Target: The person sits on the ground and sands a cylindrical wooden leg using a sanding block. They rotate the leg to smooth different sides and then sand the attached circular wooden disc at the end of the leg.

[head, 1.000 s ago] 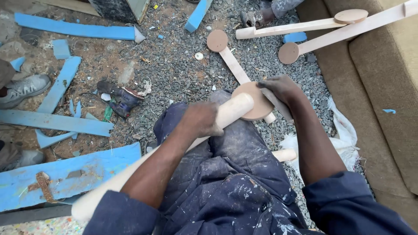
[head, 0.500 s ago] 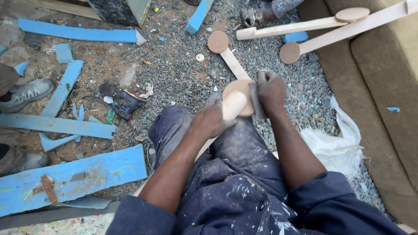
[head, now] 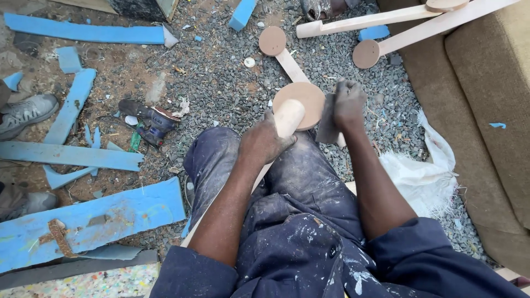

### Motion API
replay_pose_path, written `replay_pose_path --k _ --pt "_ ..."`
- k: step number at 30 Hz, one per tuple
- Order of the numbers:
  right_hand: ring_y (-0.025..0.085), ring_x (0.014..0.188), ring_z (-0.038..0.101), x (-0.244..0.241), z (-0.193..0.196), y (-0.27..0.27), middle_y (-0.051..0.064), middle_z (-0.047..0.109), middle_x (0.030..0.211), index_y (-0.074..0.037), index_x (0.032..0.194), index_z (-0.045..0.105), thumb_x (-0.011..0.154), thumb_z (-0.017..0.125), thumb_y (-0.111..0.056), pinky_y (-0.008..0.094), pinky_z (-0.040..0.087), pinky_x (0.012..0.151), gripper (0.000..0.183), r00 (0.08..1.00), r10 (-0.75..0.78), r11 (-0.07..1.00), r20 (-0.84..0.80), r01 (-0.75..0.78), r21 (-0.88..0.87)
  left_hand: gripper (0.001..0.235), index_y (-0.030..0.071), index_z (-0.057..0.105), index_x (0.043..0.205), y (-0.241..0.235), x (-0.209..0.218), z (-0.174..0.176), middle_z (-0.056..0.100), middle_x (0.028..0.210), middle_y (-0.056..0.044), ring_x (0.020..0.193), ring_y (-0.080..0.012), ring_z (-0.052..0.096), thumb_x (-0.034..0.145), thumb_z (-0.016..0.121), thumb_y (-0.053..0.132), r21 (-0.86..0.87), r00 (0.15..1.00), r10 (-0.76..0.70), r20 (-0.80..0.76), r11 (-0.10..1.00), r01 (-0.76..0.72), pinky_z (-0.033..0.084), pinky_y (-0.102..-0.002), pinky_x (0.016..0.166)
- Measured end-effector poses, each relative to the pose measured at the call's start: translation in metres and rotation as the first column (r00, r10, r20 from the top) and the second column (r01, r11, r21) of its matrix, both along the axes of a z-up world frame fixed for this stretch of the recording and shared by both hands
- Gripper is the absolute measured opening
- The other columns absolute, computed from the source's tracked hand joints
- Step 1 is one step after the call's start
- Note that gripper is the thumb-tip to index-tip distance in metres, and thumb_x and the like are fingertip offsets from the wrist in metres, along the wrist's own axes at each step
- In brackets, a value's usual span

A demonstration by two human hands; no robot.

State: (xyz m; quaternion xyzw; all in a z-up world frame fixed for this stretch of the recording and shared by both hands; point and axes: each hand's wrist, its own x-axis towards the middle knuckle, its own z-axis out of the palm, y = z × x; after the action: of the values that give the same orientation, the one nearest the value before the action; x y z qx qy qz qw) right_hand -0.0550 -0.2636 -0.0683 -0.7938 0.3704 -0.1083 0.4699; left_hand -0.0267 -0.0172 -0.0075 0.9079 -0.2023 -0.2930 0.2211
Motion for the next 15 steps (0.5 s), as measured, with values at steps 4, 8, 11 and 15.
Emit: replay_pose_path --k 4,8,11,15 --pt "0.052 0.132 0.047 -0.028 0.045 0.079 0.03 0.044 0.13 -0.003 0.142 0.042 0.108 0.044 -0.046 0.063 0.038 0.112 0.055 0.99 0.044 0.997 -0.132 -0.053 -0.059 0.079 0.0 0.044 0.143 0.003 0.006 -0.002 0.068 0.121 -0.028 0.117 -0.047 0.067 0.089 0.063 0.054 -0.028 1.0 0.012 -0.012 1.0 -0.012 0.055 -0.059 0.097" --pt "0.046 0.124 0.043 -0.028 0.028 0.073 0.021 0.039 0.125 -0.007 0.153 0.031 0.107 0.045 -0.044 0.058 0.04 0.101 0.061 0.991 0.119 0.947 -0.062 -0.132 -0.293 0.087 0.001 0.039 0.148 0.003 0.008 -0.014 0.068 0.122 -0.027 0.118 -0.0472 0.066 0.084 0.069 0.053 -0.046 0.998 0.003 -0.062 0.999 -0.006 0.054 -0.061 0.099" --pt "0.039 0.102 0.05 -0.017 0.016 0.068 0.015 0.044 0.108 -0.001 0.145 0.04 0.109 0.051 -0.031 0.05 0.043 0.086 0.048 0.995 0.09 0.825 0.035 -0.055 -0.563 0.088 0.001 0.038 0.148 0.007 0.007 -0.008 0.067 0.123 -0.027 0.119 -0.0471 0.066 0.083 0.07 0.051 -0.048 0.997 0.011 -0.077 0.999 -0.015 0.054 -0.061 0.1" --pt "0.039 0.101 0.05 -0.017 -0.008 0.078 0.014 0.046 0.106 -0.005 0.149 0.049 0.104 0.056 -0.027 0.052 0.046 0.081 0.05 0.96 0.277 0.639 0.032 -0.159 -0.752 0.089 0.001 0.039 0.148 0.012 0.012 -0.006 0.066 0.127 -0.029 0.123 -0.0481 0.063 0.082 0.069 0.052 -0.101 0.987 0.025 -0.156 0.994 -0.041 0.052 -0.06 0.103"
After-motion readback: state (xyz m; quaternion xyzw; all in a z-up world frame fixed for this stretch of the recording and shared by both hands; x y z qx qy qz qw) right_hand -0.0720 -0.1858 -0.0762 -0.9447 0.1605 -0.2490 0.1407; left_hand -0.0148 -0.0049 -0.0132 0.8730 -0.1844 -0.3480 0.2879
